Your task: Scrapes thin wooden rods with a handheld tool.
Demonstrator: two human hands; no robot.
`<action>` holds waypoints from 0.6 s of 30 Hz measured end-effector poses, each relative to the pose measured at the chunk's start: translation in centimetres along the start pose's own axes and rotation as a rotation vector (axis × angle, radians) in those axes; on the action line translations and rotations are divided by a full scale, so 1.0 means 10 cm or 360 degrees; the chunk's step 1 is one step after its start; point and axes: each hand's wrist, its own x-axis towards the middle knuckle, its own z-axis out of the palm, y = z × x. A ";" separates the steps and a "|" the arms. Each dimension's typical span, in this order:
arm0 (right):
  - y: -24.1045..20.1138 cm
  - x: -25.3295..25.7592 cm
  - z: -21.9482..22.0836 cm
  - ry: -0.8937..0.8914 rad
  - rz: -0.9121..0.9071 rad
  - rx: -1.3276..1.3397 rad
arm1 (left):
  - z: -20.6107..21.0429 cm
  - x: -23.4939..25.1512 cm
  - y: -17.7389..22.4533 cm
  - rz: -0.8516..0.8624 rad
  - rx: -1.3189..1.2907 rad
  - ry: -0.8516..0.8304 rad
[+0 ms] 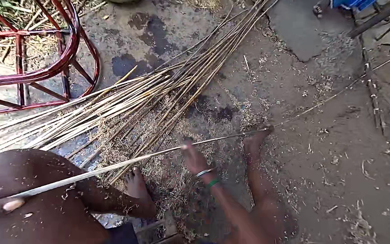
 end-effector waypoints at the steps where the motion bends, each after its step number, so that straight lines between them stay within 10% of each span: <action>1: 0.53 0.17 -0.29 0.0083 0.0265 -0.0027 | 0.01 0.00 -0.07 -0.0031 -0.0007 -0.0059; 4: 1.41 0.51 -0.53 0.0465 0.0618 0.0117 | 0.03 0.10 -0.31 -0.0238 0.0067 -0.0015; 9: -1.36 -0.55 0.91 0.0005 -0.0277 0.0400 | 0.13 0.17 -0.46 -0.0268 0.0066 0.0054; 11: -1.80 -0.69 1.03 -0.0311 -0.0563 0.0430 | 0.10 0.11 -0.10 -0.0213 -0.0082 0.0004; 18: 1.21 0.51 -0.45 0.0313 0.0535 -0.0067 | 0.25 0.05 -0.63 -0.0106 0.0045 0.0202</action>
